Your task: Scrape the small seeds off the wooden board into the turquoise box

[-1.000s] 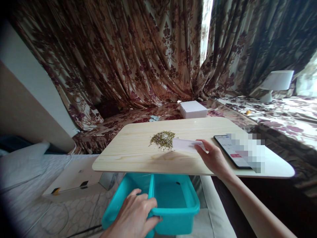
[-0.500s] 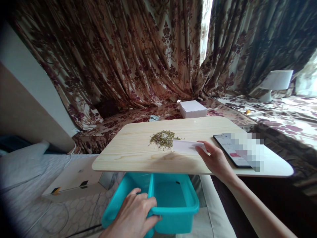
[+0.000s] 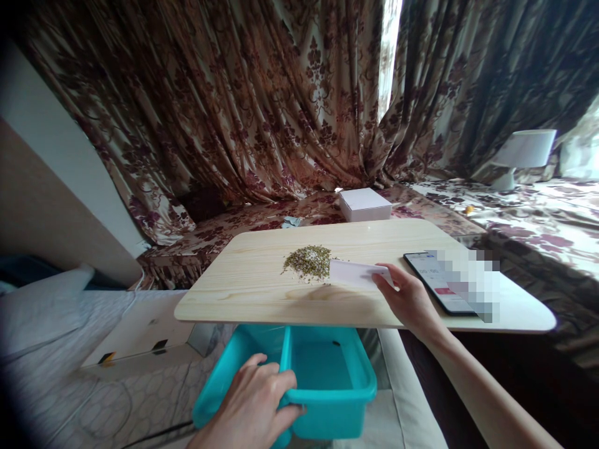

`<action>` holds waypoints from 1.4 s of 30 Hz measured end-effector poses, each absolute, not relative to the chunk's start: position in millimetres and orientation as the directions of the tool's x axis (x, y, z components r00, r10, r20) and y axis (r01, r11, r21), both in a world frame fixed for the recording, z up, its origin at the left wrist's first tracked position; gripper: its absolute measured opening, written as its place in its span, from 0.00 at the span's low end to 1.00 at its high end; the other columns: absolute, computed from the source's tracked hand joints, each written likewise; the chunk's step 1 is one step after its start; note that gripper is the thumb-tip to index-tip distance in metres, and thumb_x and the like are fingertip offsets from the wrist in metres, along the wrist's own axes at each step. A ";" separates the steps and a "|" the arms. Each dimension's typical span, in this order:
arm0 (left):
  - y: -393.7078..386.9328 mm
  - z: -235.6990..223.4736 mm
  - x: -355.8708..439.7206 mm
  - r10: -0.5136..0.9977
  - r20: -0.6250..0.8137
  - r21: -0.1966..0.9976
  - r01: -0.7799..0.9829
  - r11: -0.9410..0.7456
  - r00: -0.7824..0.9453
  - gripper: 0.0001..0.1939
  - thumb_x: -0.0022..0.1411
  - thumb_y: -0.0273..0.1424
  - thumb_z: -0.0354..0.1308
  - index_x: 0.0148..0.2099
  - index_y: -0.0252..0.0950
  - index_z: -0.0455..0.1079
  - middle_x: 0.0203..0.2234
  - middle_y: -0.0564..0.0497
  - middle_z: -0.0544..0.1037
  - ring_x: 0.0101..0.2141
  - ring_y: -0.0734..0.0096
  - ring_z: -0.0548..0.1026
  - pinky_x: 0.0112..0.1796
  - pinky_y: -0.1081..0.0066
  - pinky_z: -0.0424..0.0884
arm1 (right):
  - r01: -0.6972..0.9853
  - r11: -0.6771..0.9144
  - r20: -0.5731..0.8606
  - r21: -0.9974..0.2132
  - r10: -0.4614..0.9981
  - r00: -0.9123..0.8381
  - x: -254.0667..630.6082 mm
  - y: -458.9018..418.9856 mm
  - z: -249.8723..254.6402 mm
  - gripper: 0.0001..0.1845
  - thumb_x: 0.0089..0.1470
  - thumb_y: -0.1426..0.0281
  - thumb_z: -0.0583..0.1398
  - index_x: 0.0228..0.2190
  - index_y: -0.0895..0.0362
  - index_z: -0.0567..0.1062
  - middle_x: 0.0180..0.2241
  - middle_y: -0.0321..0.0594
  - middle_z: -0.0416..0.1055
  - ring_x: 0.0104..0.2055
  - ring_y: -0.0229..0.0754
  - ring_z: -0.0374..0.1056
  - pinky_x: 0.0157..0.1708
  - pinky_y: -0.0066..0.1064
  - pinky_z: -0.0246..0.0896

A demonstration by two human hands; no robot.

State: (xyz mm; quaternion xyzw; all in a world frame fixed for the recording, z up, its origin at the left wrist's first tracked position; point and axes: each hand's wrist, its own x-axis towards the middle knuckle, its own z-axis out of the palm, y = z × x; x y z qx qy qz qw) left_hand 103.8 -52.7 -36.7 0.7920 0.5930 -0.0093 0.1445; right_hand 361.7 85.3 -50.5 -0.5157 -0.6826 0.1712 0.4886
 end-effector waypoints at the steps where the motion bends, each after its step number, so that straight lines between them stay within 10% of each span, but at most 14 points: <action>1: -52.6 -36.6 103.7 0.936 -0.188 0.216 0.942 -0.256 0.297 0.08 0.56 0.37 0.61 0.34 0.38 0.72 0.30 0.49 0.76 0.36 0.62 0.73 0.49 0.60 0.58 | 0.550 0.408 0.492 -0.729 0.871 0.006 361.4 85.1 -50.5 0.13 0.50 0.60 0.56 0.33 0.54 0.74 0.29 0.40 0.76 0.32 0.44 0.72 0.30 0.30 0.67; 42: -46.6 -35.3 102.0 0.931 -0.242 0.215 0.951 -0.224 0.274 0.12 0.53 0.40 0.61 0.37 0.40 0.74 0.32 0.48 0.76 0.38 0.59 0.73 0.49 0.60 0.57 | 0.272 0.275 0.186 -0.922 0.932 -0.312 350.8 48.2 -30.2 0.17 0.46 0.55 0.60 0.30 0.56 0.75 0.27 0.42 0.75 0.30 0.46 0.71 0.28 0.31 0.70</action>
